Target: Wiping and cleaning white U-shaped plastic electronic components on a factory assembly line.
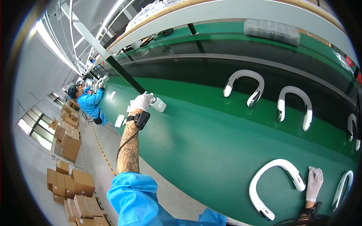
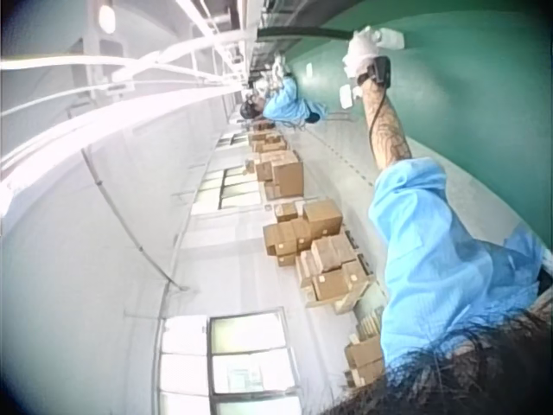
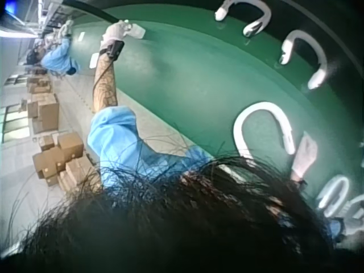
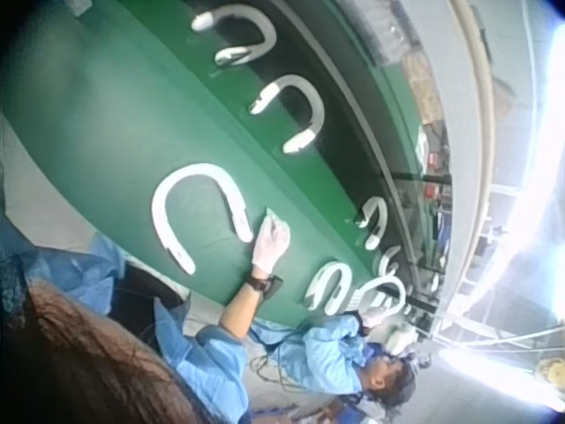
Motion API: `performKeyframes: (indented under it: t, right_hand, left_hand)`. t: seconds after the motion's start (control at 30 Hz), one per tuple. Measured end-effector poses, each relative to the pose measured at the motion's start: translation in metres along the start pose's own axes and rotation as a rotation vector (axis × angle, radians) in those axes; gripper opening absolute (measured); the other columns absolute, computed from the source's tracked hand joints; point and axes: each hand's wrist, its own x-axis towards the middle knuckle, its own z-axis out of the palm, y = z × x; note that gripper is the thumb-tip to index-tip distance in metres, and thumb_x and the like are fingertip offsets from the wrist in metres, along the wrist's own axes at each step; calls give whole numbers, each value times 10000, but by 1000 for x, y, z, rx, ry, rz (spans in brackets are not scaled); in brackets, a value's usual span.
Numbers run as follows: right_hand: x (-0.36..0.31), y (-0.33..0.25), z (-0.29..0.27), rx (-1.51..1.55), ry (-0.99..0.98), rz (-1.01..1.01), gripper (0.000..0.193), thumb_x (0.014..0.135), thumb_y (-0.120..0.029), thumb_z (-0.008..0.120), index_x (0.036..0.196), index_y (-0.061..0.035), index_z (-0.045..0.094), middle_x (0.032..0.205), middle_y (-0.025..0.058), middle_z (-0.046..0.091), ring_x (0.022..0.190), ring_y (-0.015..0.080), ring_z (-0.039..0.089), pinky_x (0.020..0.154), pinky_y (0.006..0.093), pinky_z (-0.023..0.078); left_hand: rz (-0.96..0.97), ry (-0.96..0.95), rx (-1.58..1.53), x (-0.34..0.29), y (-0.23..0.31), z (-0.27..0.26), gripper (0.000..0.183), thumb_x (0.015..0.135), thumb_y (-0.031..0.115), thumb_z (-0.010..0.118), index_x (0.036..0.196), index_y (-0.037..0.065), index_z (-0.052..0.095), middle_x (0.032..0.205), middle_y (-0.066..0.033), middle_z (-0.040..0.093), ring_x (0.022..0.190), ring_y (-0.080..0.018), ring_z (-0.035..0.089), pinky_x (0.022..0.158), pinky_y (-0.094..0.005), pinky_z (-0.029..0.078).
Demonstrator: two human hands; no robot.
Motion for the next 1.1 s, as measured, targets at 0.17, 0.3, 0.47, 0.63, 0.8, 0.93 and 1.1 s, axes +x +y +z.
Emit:
performKeyframes:
  t: [0.17,0.3,0.47,0.63,0.8,0.93,1.1]
  right_hand:
    - [2,-10,3,8,-1,30,66,1021,42,623,958,48,639,1049,156,720,940,293,652,897,391,520]
    - [2,-12,10,-34,27,-45,63,1026,41,618,970,52,645,1045,155,718,944,289,653,903,381,522]
    - [2,-13,16,20,11,23,65,1033,39,611,996,57,661,1045,151,719,956,268,659,913,366,522]
    - [4,-20,26,-7,-2,33,73,1043,30,612,992,57,658,1046,150,720,950,256,655,911,357,522]
    - [5,-17,29,-22,11,57,88,1054,14,613,992,59,657,1045,148,715,943,245,648,911,349,518]
    - [7,-27,37,11,-5,96,99,1063,7,604,994,62,649,1053,145,716,950,233,649,917,346,518]
    - [6,-18,52,60,8,69,96,1067,6,602,999,62,641,1054,141,717,950,228,644,920,347,518]
  left_hand:
    - [-63,41,-28,15,17,8,265,1081,377,614,1239,243,780,1224,-109,794,1147,-367,756,989,-561,575]
    - [37,86,23,29,-1,17,230,1053,323,642,1194,203,778,1250,-105,762,1146,-353,745,965,-569,580]
    - [217,344,-27,31,-6,33,262,998,258,717,1055,10,778,1054,-248,748,996,-421,750,855,-492,605]
    - [75,367,-93,38,-9,31,242,1006,232,698,1062,-2,728,1049,-267,755,1016,-438,744,871,-506,600]
    - [-38,170,19,30,17,20,209,1059,220,604,1128,61,721,1203,-194,764,1096,-406,745,924,-517,598]
    - [83,192,69,38,-13,33,223,1069,234,601,1125,58,727,1222,-182,761,1110,-396,742,927,-509,601]
    - [199,283,-69,47,-27,45,223,1037,241,651,1082,49,753,1137,-188,753,1077,-401,733,908,-498,590]
